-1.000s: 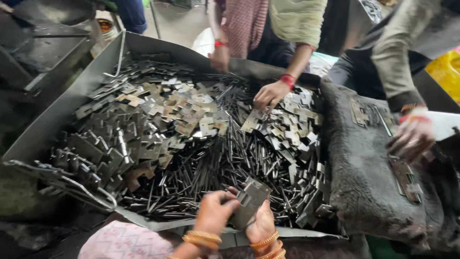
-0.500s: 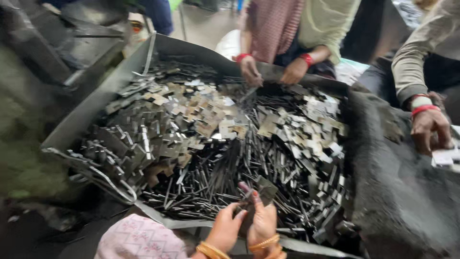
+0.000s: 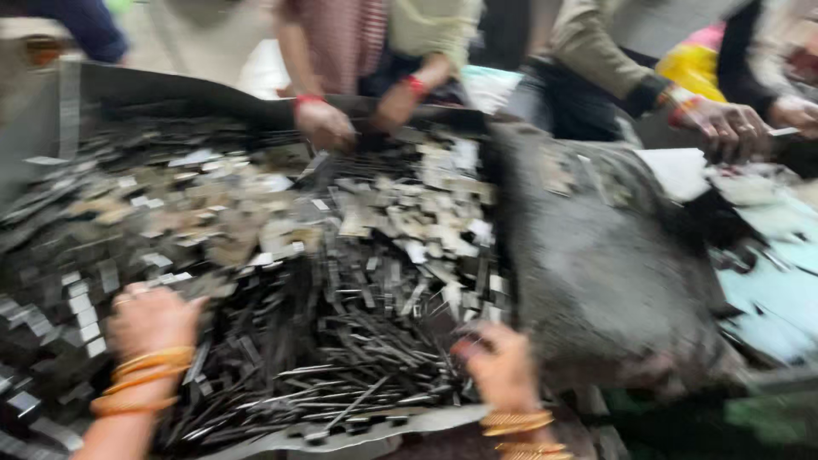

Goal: The person sorts small metal hardware components, including hinges and rods, from a large metal bin. They pick up items by hand and place them onto a cloth-covered surface to the right, working alongside other individuals in a workshop setting.

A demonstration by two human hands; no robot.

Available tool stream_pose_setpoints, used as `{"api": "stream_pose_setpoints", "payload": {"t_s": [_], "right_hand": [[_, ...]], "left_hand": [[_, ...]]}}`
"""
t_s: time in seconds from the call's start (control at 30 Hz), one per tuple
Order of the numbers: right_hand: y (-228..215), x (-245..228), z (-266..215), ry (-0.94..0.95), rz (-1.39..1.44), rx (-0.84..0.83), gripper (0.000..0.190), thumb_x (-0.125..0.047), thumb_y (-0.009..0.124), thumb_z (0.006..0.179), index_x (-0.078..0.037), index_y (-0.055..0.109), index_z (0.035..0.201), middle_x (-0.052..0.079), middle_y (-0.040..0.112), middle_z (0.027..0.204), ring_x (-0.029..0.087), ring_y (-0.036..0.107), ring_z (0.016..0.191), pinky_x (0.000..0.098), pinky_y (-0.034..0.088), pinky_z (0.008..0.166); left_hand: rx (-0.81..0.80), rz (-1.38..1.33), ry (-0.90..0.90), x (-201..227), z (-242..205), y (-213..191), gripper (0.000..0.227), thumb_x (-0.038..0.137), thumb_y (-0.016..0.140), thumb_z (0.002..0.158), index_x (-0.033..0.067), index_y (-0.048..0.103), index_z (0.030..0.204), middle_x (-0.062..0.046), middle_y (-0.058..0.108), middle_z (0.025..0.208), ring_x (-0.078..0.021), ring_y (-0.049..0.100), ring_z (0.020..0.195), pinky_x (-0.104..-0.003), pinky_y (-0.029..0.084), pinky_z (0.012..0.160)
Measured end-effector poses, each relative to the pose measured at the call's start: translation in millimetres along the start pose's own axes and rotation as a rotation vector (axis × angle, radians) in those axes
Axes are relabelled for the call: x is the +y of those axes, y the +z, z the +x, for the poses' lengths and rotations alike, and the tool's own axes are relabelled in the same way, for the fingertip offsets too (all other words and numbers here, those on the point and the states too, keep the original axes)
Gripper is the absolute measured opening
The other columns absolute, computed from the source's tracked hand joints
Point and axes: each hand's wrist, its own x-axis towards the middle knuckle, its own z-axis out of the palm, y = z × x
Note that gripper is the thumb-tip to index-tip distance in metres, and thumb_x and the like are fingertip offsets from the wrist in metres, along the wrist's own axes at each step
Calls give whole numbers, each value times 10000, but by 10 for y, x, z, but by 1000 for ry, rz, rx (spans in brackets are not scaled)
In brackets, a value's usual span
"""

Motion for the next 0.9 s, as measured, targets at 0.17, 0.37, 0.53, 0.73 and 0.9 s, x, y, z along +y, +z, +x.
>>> {"api": "stream_pose_setpoints", "payload": {"t_s": [0.17, 0.37, 0.53, 0.73, 0.9], "right_hand": [[-1071, 689, 757, 4, -376, 479, 379, -262, 810, 869, 10, 725, 1118, 166, 721, 923, 299, 688, 805, 410, 536, 727], [-996, 626, 1023, -128, -1357, 776, 835, -587, 722, 707, 50, 687, 1245, 207, 667, 1279, 386, 582, 1186, 550, 431, 947], [738, -69, 82, 12, -61, -435, 1238, -114, 936, 516, -71, 259, 1552, 129, 367, 1575, 269, 320, 1419, 374, 282, 1172], [1570, -26, -186, -250, -108, -361, 173, -86, 533, 1015, -63, 696, 1069, 112, 704, 960, 298, 706, 859, 376, 578, 778], [1582, 197, 610, -144, -1070, -118, 274, -308, 659, 883, -46, 678, 958, 166, 659, 952, 317, 689, 854, 422, 577, 681]], "left_hand": [[-134, -13, -120, -531, 32, 484, 458, 498, 745, 861, 62, 790, 995, -189, 752, 1067, -391, 737, 999, -498, 603, 834], [-65, -367, -96, 39, -242, -323, 347, 362, 716, 856, 94, 767, 1070, -206, 751, 981, -398, 724, 927, -508, 564, 803], [-461, -1496, -125, 845, -853, -786, 436, 287, 741, 805, -4, 737, 1131, -179, 820, 956, -291, 791, 851, -407, 616, 687], [-716, -1617, -515, 671, -1202, -559, 494, 413, 534, 979, 72, 544, 1337, -148, 738, 1164, -231, 765, 960, -383, 644, 767], [-506, -1648, -502, 273, -1252, -76, 397, 302, 591, 975, 47, 628, 1278, -99, 769, 1113, -202, 711, 936, -340, 563, 734]]}}
